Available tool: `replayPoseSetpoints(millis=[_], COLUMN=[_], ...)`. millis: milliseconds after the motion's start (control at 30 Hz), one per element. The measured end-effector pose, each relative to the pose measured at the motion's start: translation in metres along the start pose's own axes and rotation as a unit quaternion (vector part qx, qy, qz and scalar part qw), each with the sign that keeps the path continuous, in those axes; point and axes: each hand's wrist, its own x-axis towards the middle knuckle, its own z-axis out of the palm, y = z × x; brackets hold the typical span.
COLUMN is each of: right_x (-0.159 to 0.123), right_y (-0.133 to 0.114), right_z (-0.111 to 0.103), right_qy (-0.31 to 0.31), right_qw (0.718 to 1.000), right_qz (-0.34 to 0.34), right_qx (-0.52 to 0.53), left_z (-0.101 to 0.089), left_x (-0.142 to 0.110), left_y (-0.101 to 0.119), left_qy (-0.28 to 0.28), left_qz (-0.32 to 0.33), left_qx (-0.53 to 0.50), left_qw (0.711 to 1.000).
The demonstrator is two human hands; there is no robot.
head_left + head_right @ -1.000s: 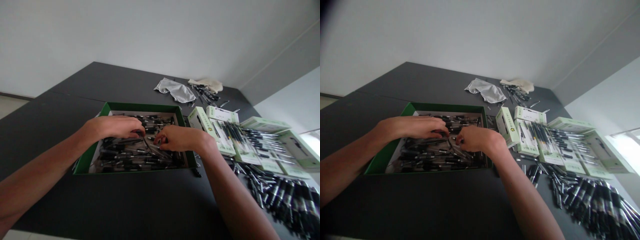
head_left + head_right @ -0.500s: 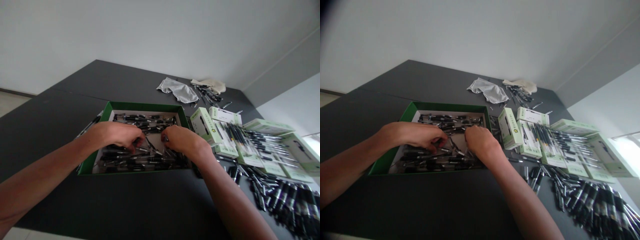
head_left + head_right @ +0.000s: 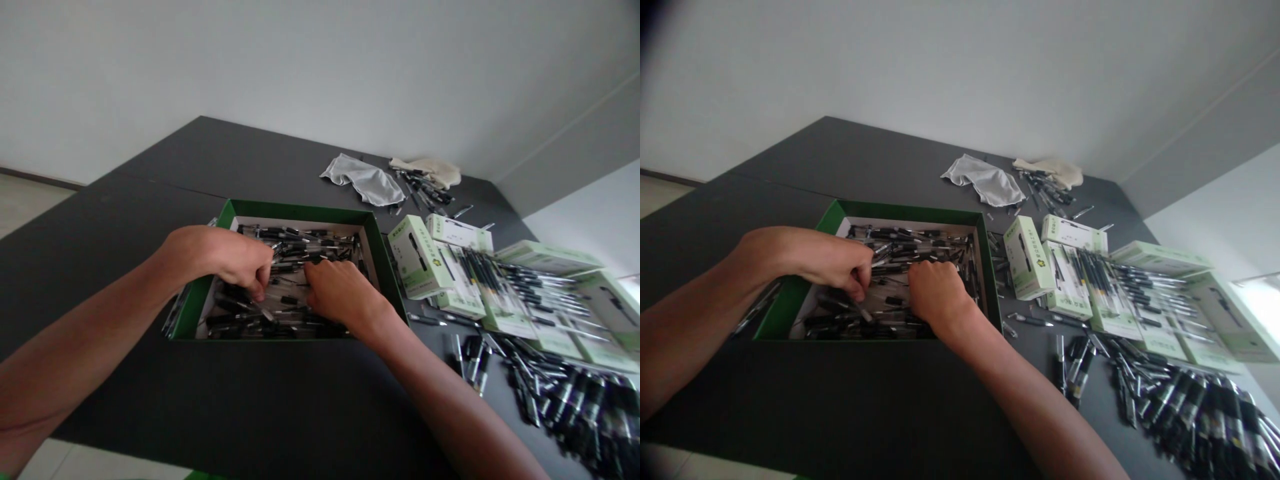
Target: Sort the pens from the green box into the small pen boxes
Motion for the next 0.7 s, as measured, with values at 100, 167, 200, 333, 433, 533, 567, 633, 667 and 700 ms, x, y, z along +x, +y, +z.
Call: replayPoseSetpoints(millis=[100,167,200,333,433,533,567,633,667,700], right_x=[-0.001,-0.001,-0.001,-0.002,-0.004,-0.005,-0.005,-0.004,-0.004,-0.003], right_y=[0.005,0.009,0.012,0.022,0.024,0.025,0.025,0.028,0.030,0.032], right_z=[-0.005,-0.007,-0.008,-0.011,-0.013,-0.015,-0.016,-0.019,-0.021,-0.023], right_qy=[0.025,0.058,0.070,0.078,0.100,0.145,0.167,0.227,0.264,0.297], right_qw=[0.999,0.998,0.997,0.996,0.994,0.986,0.980,0.962,0.950,0.939], right_qz=[0.020,0.036,0.040,0.030,0.029,0.019,0.010,-0.004,-0.008,-0.011], right_qx=[0.003,0.001,0.000,0.015,0.043,0.085,0.106,0.150,0.166,0.175], left_z=[-0.007,-0.010,-0.010,-0.001,0.006,0.007,0.005,0.001,-0.002,-0.005], left_x=[-0.001,0.004,0.008,0.022,0.027,0.030,0.031,0.033,0.033,0.033], left_y=[0.008,0.014,0.017,0.019,0.020,0.022,0.022,0.022,0.023,0.024], left_qy=[-0.008,0.035,0.055,0.083,0.065,0.062,0.073,0.110,0.127,0.140], left_qz=[-0.073,-0.068,-0.058,0.000,0.006,0.013,0.020,0.036,0.047,0.057], left_qx=[0.044,0.061,0.070,0.110,0.128,0.126,0.118,0.067,0.015,-0.054], left_qw=[0.996,0.995,0.994,0.990,0.990,0.990,0.990,0.991,0.991,0.987])
